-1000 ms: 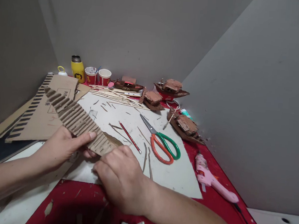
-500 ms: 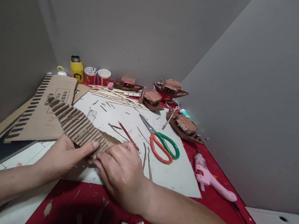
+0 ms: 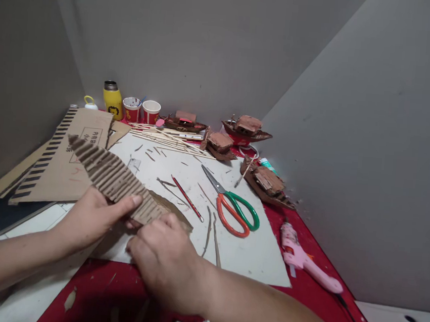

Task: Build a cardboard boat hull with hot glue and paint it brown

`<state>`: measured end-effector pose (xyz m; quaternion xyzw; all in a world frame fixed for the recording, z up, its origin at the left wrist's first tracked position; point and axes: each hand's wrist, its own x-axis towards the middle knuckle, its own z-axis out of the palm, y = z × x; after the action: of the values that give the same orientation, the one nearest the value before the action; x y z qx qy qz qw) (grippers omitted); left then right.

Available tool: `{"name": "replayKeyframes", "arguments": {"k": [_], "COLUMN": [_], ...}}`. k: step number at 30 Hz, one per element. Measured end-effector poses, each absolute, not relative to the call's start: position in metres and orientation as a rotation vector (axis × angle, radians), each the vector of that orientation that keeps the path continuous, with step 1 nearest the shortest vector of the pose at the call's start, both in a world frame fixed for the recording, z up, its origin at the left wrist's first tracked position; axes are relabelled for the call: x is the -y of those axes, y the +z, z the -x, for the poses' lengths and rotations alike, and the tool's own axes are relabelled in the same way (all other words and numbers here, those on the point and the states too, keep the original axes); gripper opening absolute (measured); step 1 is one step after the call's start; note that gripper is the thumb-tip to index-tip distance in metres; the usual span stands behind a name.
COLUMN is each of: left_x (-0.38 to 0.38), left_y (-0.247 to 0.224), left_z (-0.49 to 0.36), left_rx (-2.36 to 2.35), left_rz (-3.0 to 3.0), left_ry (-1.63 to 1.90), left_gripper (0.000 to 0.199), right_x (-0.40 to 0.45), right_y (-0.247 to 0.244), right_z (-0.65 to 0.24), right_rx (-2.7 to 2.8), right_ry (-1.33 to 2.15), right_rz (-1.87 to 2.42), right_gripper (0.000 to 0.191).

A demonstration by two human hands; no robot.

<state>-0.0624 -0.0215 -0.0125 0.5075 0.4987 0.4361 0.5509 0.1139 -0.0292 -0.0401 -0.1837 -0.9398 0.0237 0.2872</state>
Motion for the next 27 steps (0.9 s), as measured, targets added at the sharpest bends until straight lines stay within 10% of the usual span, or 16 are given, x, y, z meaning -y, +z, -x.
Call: {"name": "replayKeyframes", "arguments": {"k": [9,17,27], "left_x": [0.005,0.007,0.025], "left_y": [-0.003,-0.006,-0.022], "left_z": [0.076,0.075,0.063], "left_rx": [-1.186,-1.029,-1.19], "left_rz": [-1.156,-1.208,-1.536], "left_ry": [1.009,0.853,1.033], "left_gripper": [0.021,0.027,0.016], "right_x": [0.01,0.002,0.006], "right_y": [-0.013,-0.026,-0.037], "right_z": [-0.132,-0.116,-0.113], "right_rx": [2.077,1.535,1.855], "right_ry": [0.336,1.698,1.35], "right_rz": [0.774,1.097,1.164], "right_gripper": [0.005,0.037,0.015]}}
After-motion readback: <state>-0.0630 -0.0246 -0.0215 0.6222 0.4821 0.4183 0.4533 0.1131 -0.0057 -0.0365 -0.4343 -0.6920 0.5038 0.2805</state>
